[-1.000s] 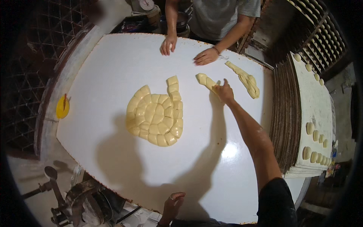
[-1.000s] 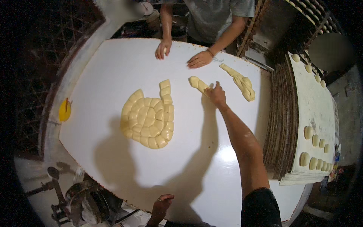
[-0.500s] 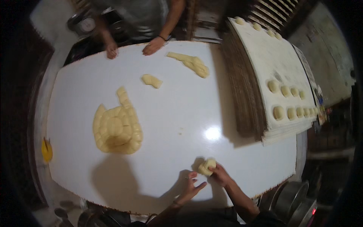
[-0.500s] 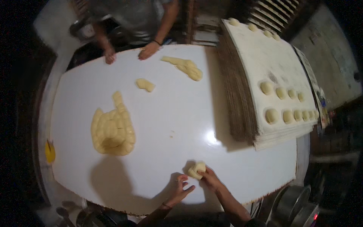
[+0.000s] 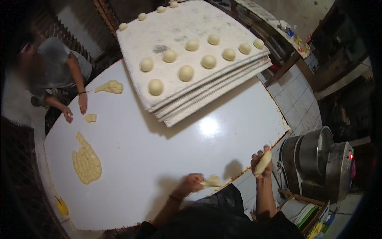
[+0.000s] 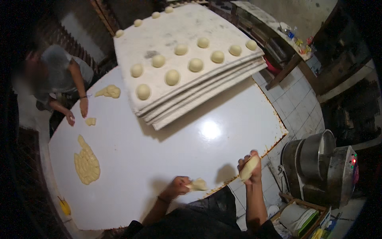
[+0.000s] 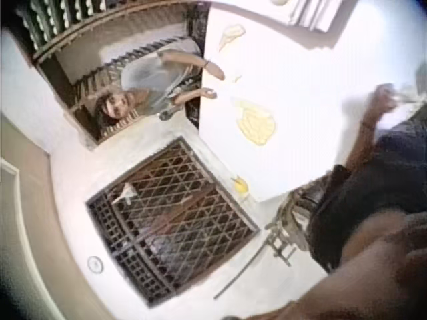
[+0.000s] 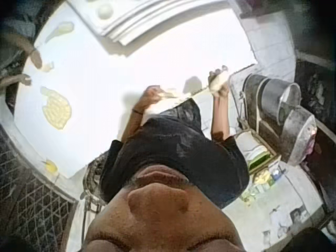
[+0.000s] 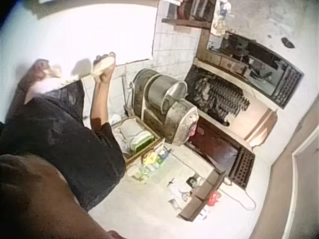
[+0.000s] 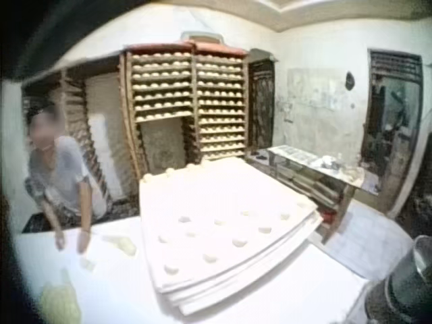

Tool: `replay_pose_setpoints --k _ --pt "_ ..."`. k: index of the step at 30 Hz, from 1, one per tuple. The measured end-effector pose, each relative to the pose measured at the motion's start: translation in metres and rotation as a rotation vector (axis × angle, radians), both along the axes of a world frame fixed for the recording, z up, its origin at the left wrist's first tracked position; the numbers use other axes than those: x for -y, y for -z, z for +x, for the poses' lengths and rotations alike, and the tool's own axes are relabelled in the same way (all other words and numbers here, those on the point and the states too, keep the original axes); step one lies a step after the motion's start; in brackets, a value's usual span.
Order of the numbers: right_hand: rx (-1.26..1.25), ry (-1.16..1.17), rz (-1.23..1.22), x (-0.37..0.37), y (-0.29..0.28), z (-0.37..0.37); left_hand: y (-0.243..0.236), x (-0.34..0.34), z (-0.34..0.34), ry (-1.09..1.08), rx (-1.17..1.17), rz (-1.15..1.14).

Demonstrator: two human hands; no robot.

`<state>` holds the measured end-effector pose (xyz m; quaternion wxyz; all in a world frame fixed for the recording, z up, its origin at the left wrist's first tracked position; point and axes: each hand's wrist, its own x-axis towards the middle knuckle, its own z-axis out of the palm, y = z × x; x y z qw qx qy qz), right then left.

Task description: The person organizes small dough balls onto a large square tray, then begins shaping larger pieces of dough by hand on the table surface.

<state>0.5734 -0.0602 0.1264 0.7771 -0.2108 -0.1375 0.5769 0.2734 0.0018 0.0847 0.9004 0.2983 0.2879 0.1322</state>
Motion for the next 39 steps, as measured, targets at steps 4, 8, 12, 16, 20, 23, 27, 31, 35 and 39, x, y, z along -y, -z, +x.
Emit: replay_pose_setpoints --k 4,8,12,16,20,23,27,31,35,39 --pt "0.22 -0.373 -0.238 -0.006 0.055 0.098 0.05 -0.005 -0.019 -0.065 -0.801 0.575" --pt "1.48 0.1 -0.787 -0.023 0.11 0.129 0.079 0.002 -0.005 -0.646 -1.175 0.803" --pt "1.794 0.06 -0.402 -0.033 0.132 0.066 0.062 0.023 0.077 -0.136 -1.376 1.342" --pt "2.156 -0.296 0.208 -0.018 0.143 0.132 0.109 0.029 -0.011 -0.008 -1.058 1.55" --pt "2.012 0.238 -0.208 -0.107 0.133 0.096 0.106 -0.022 0.069 -0.545 -1.373 1.138" --pt "1.938 0.055 -0.117 -0.072 0.137 0.058 0.101 0.007 0.093 -0.439 -1.287 1.475" --pt "2.113 -0.176 0.132 -0.053 0.157 0.15 0.161 0.008 -0.018 -0.476 -1.355 1.163" --pt "1.846 0.211 -0.369 -0.112 0.135 0.075 0.114 -0.042 0.064 -0.765 -1.506 1.047" --pt "1.965 -0.117 0.269 -0.043 0.131 0.086 0.103 0.013 0.029 -0.299 -1.145 1.526" --pt "2.115 0.094 -0.181 -0.103 0.144 0.114 0.104 -0.071 0.01 -0.824 -1.5 1.109"
